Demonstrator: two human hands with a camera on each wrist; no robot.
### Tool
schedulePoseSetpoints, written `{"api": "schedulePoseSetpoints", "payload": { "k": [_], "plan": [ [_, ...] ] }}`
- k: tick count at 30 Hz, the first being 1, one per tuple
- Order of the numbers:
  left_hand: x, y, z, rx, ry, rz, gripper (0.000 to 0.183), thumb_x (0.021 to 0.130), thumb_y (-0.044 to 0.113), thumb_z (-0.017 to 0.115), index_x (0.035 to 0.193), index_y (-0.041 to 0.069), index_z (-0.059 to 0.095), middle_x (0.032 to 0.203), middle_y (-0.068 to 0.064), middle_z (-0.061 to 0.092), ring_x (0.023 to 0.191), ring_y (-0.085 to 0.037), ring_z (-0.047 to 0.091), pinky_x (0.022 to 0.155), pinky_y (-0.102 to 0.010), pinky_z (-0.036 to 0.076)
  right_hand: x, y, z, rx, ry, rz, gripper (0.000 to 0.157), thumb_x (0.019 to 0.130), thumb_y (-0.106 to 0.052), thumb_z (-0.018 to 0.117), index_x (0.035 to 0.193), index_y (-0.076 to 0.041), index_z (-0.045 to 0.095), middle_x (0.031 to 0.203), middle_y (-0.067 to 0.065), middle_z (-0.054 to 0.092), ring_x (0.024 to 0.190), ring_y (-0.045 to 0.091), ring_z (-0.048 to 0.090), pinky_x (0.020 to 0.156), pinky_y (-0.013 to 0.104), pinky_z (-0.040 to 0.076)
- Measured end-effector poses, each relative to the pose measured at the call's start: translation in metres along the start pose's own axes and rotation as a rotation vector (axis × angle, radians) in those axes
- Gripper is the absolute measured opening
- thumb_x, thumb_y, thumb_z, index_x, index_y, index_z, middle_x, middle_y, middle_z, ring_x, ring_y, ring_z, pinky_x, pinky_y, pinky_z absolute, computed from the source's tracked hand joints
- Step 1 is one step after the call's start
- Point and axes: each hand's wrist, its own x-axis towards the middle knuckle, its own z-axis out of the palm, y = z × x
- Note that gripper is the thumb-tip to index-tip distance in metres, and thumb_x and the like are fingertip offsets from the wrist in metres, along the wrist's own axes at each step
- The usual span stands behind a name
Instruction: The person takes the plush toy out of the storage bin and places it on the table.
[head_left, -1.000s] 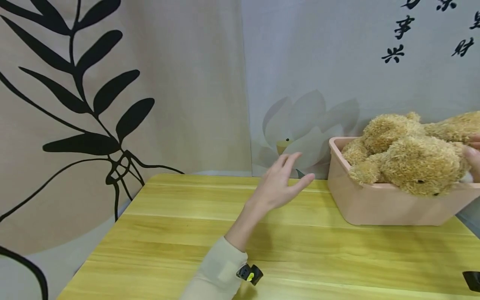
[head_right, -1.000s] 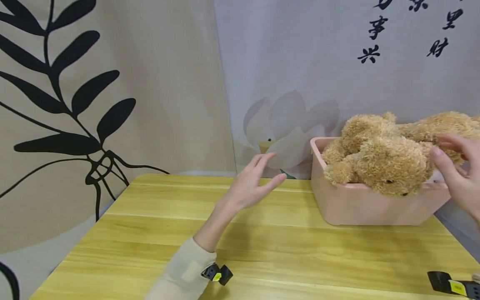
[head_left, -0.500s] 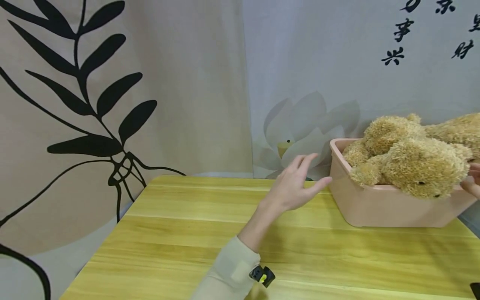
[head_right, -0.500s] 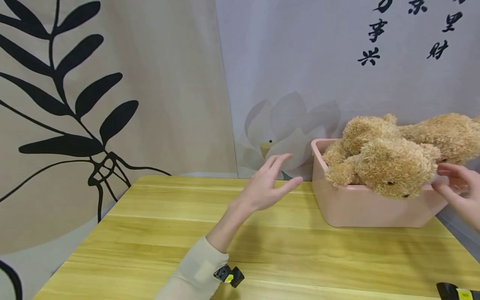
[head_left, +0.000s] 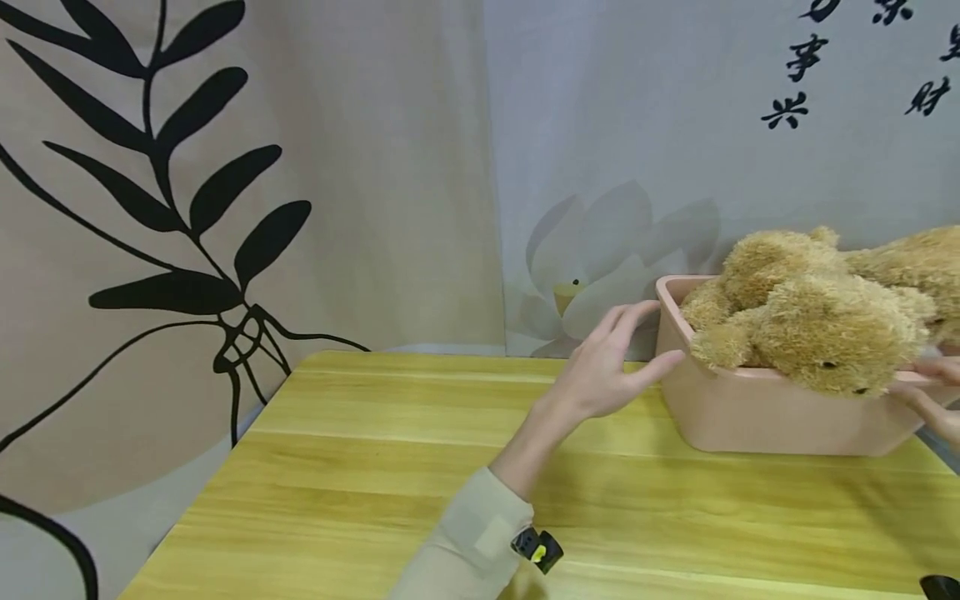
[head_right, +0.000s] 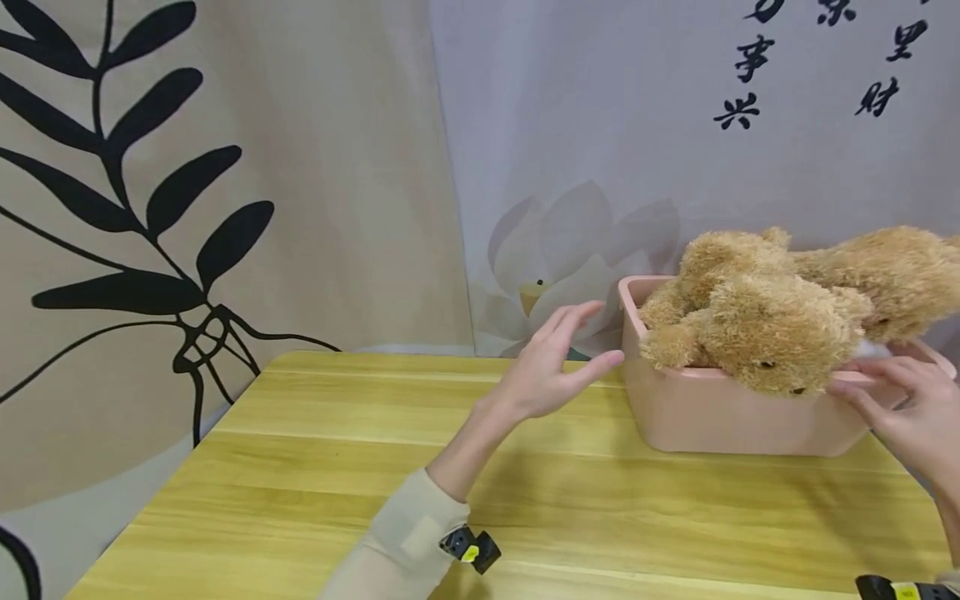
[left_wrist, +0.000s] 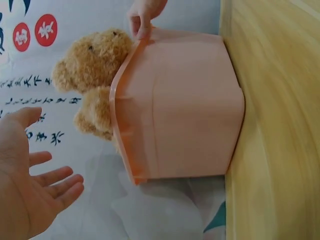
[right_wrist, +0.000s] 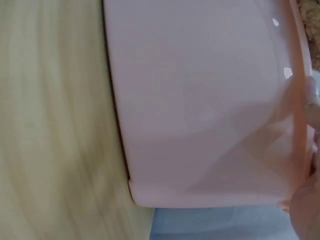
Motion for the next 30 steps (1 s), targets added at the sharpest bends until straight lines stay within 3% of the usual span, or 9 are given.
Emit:
{"api": "schedulePoseSetpoints", "payload": {
  "k": [3, 5, 7, 10, 14, 17, 21, 25, 30],
  "plan": [
    [0.004, 0.003, 0.003, -0.016, 0.0, 0.011, 0.07, 0.1, 0.051, 0.057, 0.159, 0.025, 0.029, 0.157, 0.0, 0.037, 0.139, -0.015, 0.042, 0.107, -0.039, 0.045, 0.001, -0.018, 0.002, 0.094, -0.02, 0.01, 0.022, 0.085, -0.061, 0.068, 0.101, -0.045, 0.071, 0.103, -0.045, 0.053, 0.107, -0.02, 0.043, 0.102, 0.009, 0.027],
    [0.007, 0.007, 0.004, -0.034, -0.006, 0.011, 0.074, 0.099, 0.051, 0.059, 0.16, 0.029, 0.024, 0.159, 0.001, 0.033, 0.139, -0.016, 0.041, 0.105, -0.042, 0.046, 0.001, -0.03, 0.002, 0.164, -0.043, 0.03, 0.018, 0.085, -0.05, 0.074, 0.098, -0.038, 0.073, 0.104, -0.041, 0.057, 0.106, -0.017, 0.046, 0.102, 0.012, 0.028],
    [0.01, 0.011, 0.005, -0.056, -0.014, 0.01, 0.078, 0.097, 0.052, 0.06, 0.161, 0.034, 0.019, 0.161, 0.002, 0.028, 0.139, -0.017, 0.042, 0.104, -0.045, 0.047, 0.001, -0.037, 0.003, 0.2, -0.063, 0.028, 0.019, 0.085, -0.046, 0.076, 0.1, -0.049, 0.065, 0.104, -0.039, 0.059, 0.109, -0.014, 0.047, 0.108, 0.018, 0.025],
    [0.014, 0.018, 0.007, -0.087, -0.02, 0.033, 0.084, 0.095, 0.052, 0.064, 0.161, 0.037, 0.014, 0.162, 0.005, 0.023, 0.135, -0.014, 0.043, 0.103, -0.045, 0.047, 0.003, -0.045, 0.005, 0.186, -0.085, -0.03, 0.021, 0.082, -0.058, 0.07, 0.1, -0.048, 0.066, 0.106, -0.04, 0.058, 0.112, -0.014, 0.046, 0.117, 0.029, 0.02],
    [0.019, 0.023, 0.009, -0.115, -0.014, 0.063, 0.091, 0.092, 0.049, 0.07, 0.161, 0.033, 0.013, 0.159, 0.007, 0.021, 0.137, -0.009, 0.037, 0.107, -0.038, 0.043, 0.005, -0.059, 0.009, 0.083, -0.125, -0.083, 0.047, 0.084, -0.061, 0.067, 0.087, -0.015, 0.078, 0.109, -0.044, 0.053, 0.114, -0.019, 0.042, 0.122, 0.045, 0.013],
    [0.019, 0.024, 0.01, -0.121, 0.003, 0.056, 0.098, 0.088, 0.048, 0.075, 0.161, 0.028, 0.013, 0.159, 0.005, 0.022, 0.142, -0.008, 0.028, 0.111, -0.038, 0.039, 0.004, -0.074, 0.017, 0.058, -0.159, -0.071, 0.045, 0.089, -0.035, 0.077, 0.089, 0.01, 0.072, 0.109, -0.043, 0.052, 0.114, -0.019, 0.042, 0.122, 0.047, 0.013],
    [0.018, 0.023, 0.011, -0.09, 0.043, 0.073, 0.109, 0.082, 0.047, 0.081, 0.162, 0.026, 0.01, 0.161, 0.004, 0.023, 0.146, -0.006, 0.021, 0.114, -0.042, 0.034, 0.003, -0.09, 0.031, 0.125, -0.176, -0.049, 0.023, 0.082, -0.012, 0.084, 0.091, 0.008, 0.074, 0.108, -0.036, 0.057, 0.113, -0.014, 0.045, 0.121, 0.044, 0.009],
    [0.016, 0.023, 0.009, -0.062, 0.101, 0.128, 0.121, 0.075, 0.045, 0.088, 0.161, 0.026, 0.005, 0.162, 0.0, 0.022, 0.146, -0.006, 0.02, 0.116, -0.043, 0.03, 0.002, -0.102, 0.046, 0.18, -0.158, -0.071, 0.035, 0.086, -0.026, 0.082, 0.091, 0.007, 0.074, 0.108, -0.032, 0.059, 0.111, -0.011, 0.048, 0.119, 0.043, 0.013],
    [0.013, 0.024, 0.007, -0.051, 0.107, 0.094, 0.129, 0.07, 0.049, 0.091, 0.161, 0.035, 0.0, 0.16, -0.003, 0.022, 0.141, -0.014, 0.032, 0.106, -0.04, 0.043, 0.003, -0.115, 0.065, 0.227, -0.119, -0.1, 0.054, 0.088, -0.048, 0.076, 0.09, 0.006, 0.074, 0.104, -0.025, 0.062, 0.107, -0.01, 0.05, 0.115, 0.039, 0.02]
  ]
}}
